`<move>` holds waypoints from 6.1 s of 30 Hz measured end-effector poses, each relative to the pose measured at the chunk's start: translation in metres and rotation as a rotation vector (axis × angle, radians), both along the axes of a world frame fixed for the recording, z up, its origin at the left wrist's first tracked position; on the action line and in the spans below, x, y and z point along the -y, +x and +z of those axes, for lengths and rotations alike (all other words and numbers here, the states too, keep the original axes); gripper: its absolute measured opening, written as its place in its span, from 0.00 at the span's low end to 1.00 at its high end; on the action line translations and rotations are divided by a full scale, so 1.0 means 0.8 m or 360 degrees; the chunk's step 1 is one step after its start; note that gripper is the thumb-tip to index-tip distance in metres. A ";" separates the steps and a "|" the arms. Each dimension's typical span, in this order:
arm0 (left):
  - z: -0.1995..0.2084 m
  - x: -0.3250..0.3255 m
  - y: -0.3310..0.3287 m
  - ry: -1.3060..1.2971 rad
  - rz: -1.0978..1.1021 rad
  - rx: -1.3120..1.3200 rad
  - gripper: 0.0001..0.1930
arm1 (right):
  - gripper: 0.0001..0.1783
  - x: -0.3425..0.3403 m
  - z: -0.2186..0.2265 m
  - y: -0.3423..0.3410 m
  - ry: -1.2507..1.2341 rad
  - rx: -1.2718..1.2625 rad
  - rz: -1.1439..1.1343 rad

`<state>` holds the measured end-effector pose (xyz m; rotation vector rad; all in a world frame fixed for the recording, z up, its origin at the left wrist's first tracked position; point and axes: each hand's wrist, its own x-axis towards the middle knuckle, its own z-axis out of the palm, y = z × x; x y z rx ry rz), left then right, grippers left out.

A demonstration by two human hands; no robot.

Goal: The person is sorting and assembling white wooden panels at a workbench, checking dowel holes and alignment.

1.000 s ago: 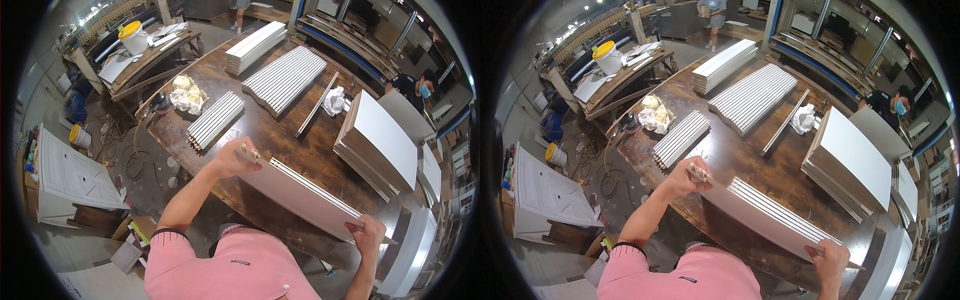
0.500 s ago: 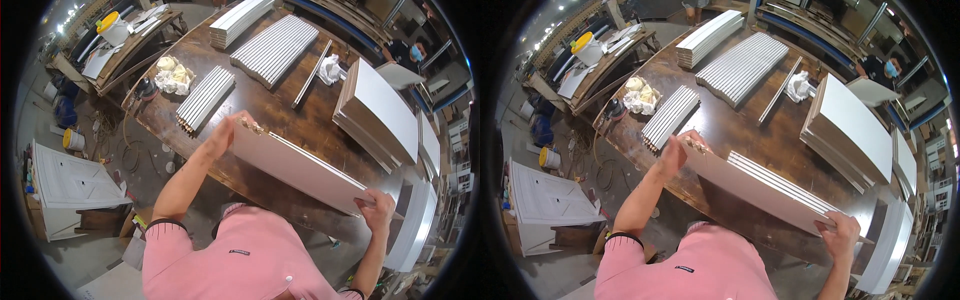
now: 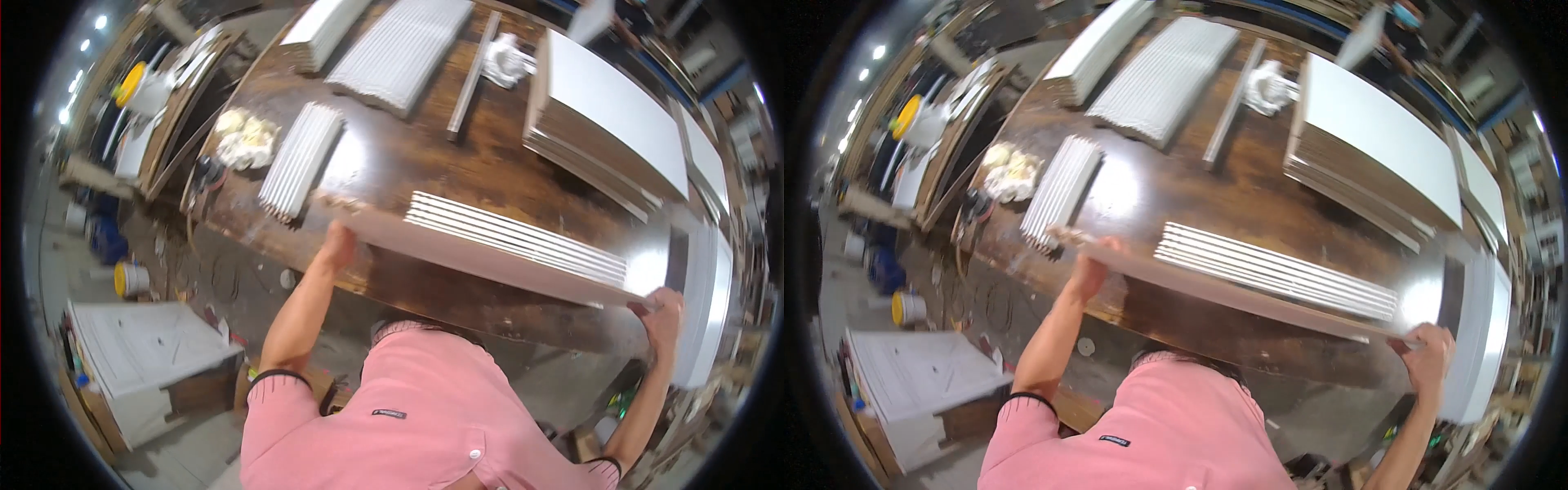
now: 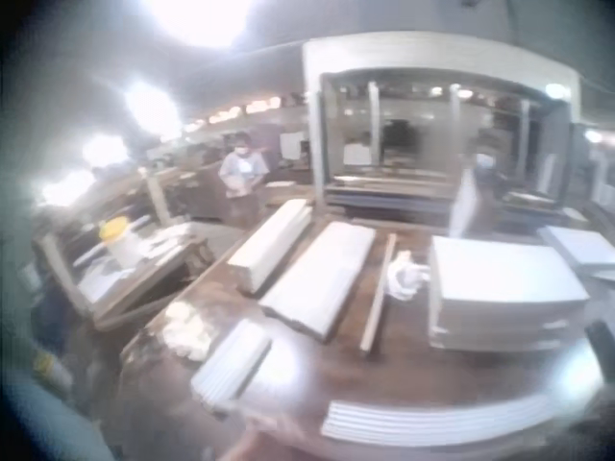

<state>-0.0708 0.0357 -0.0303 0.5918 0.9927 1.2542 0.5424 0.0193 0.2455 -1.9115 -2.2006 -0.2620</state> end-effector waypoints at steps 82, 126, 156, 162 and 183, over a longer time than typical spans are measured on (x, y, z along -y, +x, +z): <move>0.229 -0.005 0.066 0.0657 0.1233 -0.1384 0.10 | 0.11 0.066 -0.358 0.158 0.0088 -0.2157 -0.0845; 0.043 -0.001 -0.092 0.0212 0.0735 -0.2496 0.23 | 0.28 -0.067 -0.004 -0.224 -0.0368 -0.0929 0.0131; 0.002 0.065 -0.227 -0.0369 0.1108 -0.1841 0.16 | 0.26 -0.065 -0.003 -0.236 -0.0379 -0.1054 0.0023; 0.010 0.067 -0.252 -0.0091 0.0871 -0.1708 0.14 | 0.26 -0.058 0.000 -0.241 -0.0325 -0.1097 0.0019; 0.063 0.044 -0.193 -0.0336 0.0434 -0.2470 0.31 | 0.24 -0.044 0.025 -0.278 -0.0093 -0.0940 -0.0082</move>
